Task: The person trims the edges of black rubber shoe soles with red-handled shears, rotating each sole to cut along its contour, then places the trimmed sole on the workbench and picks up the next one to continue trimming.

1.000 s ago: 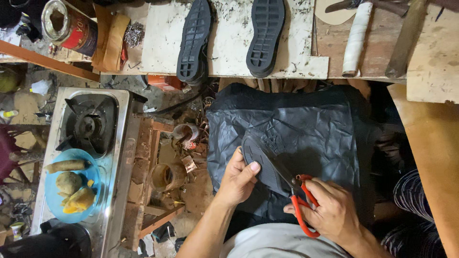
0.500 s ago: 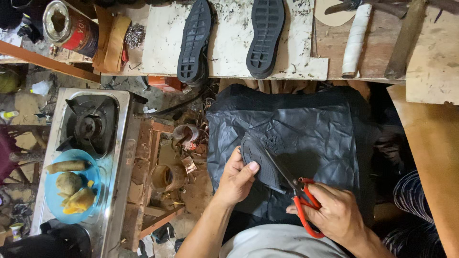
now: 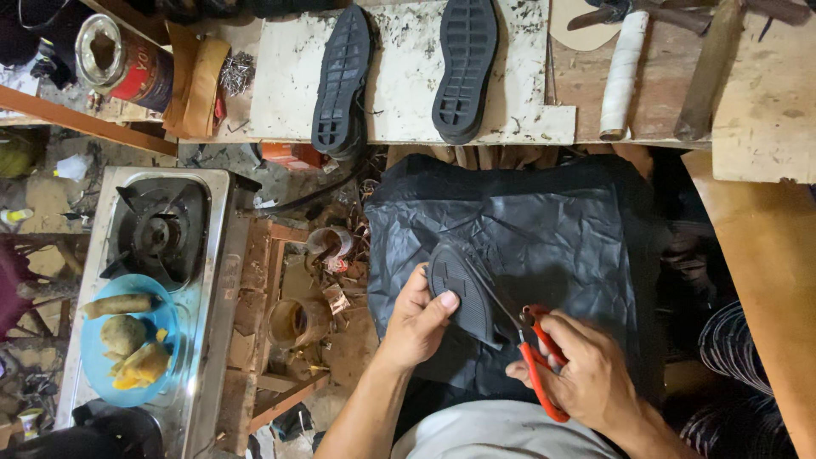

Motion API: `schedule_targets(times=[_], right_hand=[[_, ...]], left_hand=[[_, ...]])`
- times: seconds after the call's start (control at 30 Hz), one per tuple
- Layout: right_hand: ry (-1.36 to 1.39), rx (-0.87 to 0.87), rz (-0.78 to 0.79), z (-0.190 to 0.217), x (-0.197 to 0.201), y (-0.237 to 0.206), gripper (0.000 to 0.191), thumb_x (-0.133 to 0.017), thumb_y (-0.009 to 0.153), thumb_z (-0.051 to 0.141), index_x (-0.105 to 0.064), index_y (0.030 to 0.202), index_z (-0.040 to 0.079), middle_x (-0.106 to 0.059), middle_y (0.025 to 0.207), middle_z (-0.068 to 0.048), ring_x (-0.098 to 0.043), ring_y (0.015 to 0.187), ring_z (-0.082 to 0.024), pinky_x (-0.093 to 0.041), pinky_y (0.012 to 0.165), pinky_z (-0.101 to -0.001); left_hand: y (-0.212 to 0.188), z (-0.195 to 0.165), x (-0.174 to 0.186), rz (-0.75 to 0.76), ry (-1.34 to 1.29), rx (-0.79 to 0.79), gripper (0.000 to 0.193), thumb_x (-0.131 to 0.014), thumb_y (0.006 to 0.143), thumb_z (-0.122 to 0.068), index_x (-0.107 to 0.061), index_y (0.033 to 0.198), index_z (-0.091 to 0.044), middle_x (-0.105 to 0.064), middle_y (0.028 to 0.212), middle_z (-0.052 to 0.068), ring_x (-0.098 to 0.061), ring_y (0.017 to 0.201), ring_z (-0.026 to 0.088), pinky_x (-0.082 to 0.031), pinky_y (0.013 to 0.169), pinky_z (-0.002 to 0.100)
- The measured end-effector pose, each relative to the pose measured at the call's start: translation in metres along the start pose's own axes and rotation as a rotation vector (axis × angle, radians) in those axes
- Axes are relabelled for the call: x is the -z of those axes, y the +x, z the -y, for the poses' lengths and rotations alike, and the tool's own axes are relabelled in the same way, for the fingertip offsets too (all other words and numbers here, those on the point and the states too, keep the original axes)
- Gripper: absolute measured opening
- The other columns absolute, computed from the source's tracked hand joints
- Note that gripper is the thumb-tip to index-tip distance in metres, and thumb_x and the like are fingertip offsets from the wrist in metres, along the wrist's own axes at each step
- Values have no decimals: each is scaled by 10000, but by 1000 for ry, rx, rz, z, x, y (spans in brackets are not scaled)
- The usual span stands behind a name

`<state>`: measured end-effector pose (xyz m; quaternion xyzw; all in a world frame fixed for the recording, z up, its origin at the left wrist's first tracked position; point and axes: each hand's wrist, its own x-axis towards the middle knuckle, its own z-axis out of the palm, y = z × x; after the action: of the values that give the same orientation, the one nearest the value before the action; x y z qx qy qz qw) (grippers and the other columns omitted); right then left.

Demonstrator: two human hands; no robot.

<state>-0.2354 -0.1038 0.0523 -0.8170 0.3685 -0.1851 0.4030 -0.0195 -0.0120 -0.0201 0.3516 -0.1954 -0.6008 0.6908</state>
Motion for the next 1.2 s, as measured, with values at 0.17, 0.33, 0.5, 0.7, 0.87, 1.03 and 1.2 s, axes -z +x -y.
schedule_targets(times=[0.17, 0.33, 0.5, 0.7, 0.87, 1.03, 1.2], right_hand=[[-99, 105, -81, 8, 2, 6, 599, -924, 561, 409, -674, 918, -1, -587, 636, -58, -566, 489, -227, -471, 496, -361], [-90, 169, -87, 4, 1, 6, 568, -897, 638, 431, -673, 924, -5, -640, 678, -57, -660, 556, -215, -523, 523, -337], [-44, 72, -35, -4, 6, -1, 506, -917, 609, 376, -712, 889, 9, -679, 626, -50, -677, 523, -201, -526, 493, -331], [-6, 102, -60, -4, 8, 3, 594, -922, 593, 340, -665, 975, -34, -688, 809, -108, -672, 625, -221, -532, 548, -330], [-67, 173, -81, 4, 6, 7, 627, -920, 591, 387, -669, 1000, -17, -673, 774, -88, -634, 591, -228, -515, 554, -348], [-60, 62, -13, 5, 4, 6, 598, -937, 573, 392, -682, 947, 1, -620, 667, -80, -604, 518, -230, -498, 508, -363], [-37, 153, -75, 2, 0, 4, 597, -902, 613, 386, -655, 958, -34, -618, 687, -84, -604, 530, -229, -493, 508, -350]], left_hand=[[-3, 8, -1, 44, 36, 11, 324, -624, 1028, -56, -528, 1337, -41, -651, 1260, 53, -593, 1168, 150, -461, 1042, 339], [-5, 7, 3, 52, 76, 5, 306, -624, 1031, -56, -531, 1322, -39, -647, 1255, 49, -590, 1178, 143, -462, 1061, 336], [-5, -3, 7, 50, 122, 39, 327, -609, 1045, -118, -528, 1346, -20, -652, 1224, 56, -600, 1132, 134, -478, 1026, 326], [-2, -2, 8, 38, 105, 29, 331, -614, 1045, -165, -528, 1330, -21, -654, 1190, 47, -601, 1088, 125, -481, 974, 311], [-3, 4, 11, 61, 109, 15, 300, -620, 1067, -163, -537, 1317, -18, -643, 1180, 31, -569, 1068, 102, -452, 951, 285], [-4, 8, 8, 52, 74, 8, 310, -617, 1068, -154, -541, 1342, -30, -641, 1181, 25, -560, 1046, 101, -442, 917, 274], [-3, 10, 1, 36, 56, -8, 319, -612, 1051, -147, -530, 1341, -43, -642, 1211, 33, -577, 1105, 118, -452, 976, 296]])
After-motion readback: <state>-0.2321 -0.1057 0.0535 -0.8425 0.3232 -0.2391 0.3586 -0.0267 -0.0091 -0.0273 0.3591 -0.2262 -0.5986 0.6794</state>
